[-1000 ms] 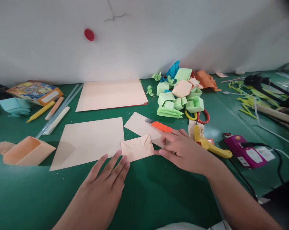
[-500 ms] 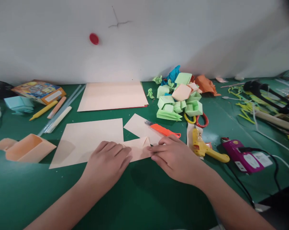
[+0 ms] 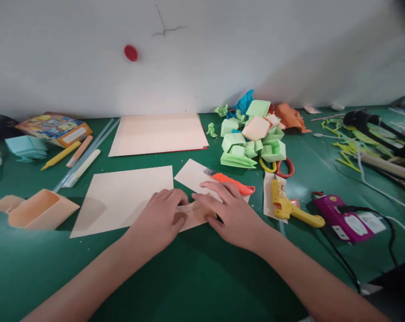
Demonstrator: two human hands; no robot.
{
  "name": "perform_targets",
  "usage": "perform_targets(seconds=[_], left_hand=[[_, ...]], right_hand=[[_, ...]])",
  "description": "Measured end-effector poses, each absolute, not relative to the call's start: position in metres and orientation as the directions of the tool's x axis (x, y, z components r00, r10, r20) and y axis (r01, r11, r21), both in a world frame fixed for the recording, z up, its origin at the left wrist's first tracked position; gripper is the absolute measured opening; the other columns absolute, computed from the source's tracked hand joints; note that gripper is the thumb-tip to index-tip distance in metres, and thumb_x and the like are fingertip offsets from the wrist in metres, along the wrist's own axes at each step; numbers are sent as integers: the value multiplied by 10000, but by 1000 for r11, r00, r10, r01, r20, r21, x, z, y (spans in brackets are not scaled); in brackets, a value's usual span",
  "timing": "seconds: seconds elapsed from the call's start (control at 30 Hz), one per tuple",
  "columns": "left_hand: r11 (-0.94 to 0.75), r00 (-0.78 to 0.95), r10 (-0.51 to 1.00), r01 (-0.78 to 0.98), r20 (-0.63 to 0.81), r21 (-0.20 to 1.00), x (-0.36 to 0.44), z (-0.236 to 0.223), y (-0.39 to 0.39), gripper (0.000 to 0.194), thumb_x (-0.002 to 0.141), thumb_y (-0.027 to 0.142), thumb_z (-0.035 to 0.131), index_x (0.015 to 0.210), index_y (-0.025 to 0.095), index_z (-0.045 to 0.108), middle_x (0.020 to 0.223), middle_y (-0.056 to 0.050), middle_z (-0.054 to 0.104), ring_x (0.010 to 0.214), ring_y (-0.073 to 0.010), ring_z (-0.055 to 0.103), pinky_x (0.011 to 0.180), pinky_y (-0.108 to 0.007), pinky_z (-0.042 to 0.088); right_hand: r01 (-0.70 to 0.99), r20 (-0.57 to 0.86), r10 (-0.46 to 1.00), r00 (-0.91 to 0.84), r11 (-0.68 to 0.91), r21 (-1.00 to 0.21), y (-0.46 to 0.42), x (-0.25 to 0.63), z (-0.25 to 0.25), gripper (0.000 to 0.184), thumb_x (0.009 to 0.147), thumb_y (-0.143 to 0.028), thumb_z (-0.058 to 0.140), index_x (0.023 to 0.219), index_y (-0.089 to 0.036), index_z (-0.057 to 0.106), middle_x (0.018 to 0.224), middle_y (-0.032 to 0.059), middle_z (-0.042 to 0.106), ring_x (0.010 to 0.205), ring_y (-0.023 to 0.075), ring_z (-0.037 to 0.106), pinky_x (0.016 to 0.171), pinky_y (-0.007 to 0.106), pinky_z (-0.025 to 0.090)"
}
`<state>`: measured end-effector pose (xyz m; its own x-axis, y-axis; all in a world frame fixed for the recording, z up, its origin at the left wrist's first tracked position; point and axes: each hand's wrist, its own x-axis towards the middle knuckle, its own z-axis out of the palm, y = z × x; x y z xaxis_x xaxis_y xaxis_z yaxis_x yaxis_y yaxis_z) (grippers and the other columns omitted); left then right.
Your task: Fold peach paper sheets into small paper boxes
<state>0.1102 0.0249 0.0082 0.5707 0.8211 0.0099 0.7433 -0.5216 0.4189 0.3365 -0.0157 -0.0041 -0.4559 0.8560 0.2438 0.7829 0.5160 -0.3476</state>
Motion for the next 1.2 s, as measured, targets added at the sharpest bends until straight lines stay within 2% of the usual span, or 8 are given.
perform_targets(seconds=[0.1,0.2,0.3,0.43,0.5,0.77,0.97,1.2], left_hand=[[-525,579,815,730,11,438,110,4,20,125,946,142,468,893,216,554,870,-18,635,806,-201,594,687,-325,472],[-621,636,764,681,107,387,108,-1,13,198,979,115,423,896,205,579,883,-27,647,810,-197,596,685,-316,480],[-769,730,640,602,240,216,107,-3,3,279,975,68,390,946,176,645,912,-64,676,827,-219,618,737,-363,524],[-809,773,549,587,318,-32,108,-2,-13,332,962,29,395,1050,119,702,941,-107,729,843,-250,685,733,-381,576],[-795,769,540,599,341,-92,107,-4,-20,392,959,8,358,1106,88,713,998,-135,758,876,-264,723,763,-393,601],[-779,756,548,617,358,-110,92,-23,-39,510,949,-13,344,1289,133,696,1328,-101,708,1191,-249,698,1053,-396,544],[-776,758,595,628,269,-53,87,-26,-45,484,1018,238,420,1483,178,540,1507,-78,569,1336,-265,598,1100,-426,495],[-777,758,620,629,205,24,82,-19,-41,527,1010,314,466,1532,245,480,1531,-30,542,1364,-234,572,1218,-419,346]], right_hand=[[757,232,855,-464,519,-398,-15,339,-4,546,926,-98,536,1458,-219,504,1438,88,566,1272,286,454,1072,495,423],[723,225,838,-497,543,-427,-14,341,-7,374,935,-72,515,1262,-207,638,1218,81,661,1102,250,541,981,450,476],[698,243,810,-534,584,-415,-15,342,-9,282,933,-43,502,1074,-192,696,1103,81,667,997,234,557,900,408,502],[684,271,791,-548,611,-399,-18,344,-11,277,963,-52,499,1108,-183,697,1132,81,683,1049,228,565,938,393,501],[677,281,780,-559,625,-387,-19,347,-12,287,967,-53,505,1140,-183,694,1165,80,694,1086,224,571,966,391,497],[696,216,739,-639,674,-247,-24,351,-8,326,984,-54,473,1176,-180,704,1232,63,722,1109,244,567,964,423,492],[776,127,794,-594,607,-169,-34,352,1,334,999,-106,501,1235,-232,700,1367,-23,688,1122,260,552,967,464,453],[812,70,832,-551,553,-187,-47,361,5,396,1063,-239,447,1424,-306,595,1495,-59,575,1251,282,510,1058,525,365]])
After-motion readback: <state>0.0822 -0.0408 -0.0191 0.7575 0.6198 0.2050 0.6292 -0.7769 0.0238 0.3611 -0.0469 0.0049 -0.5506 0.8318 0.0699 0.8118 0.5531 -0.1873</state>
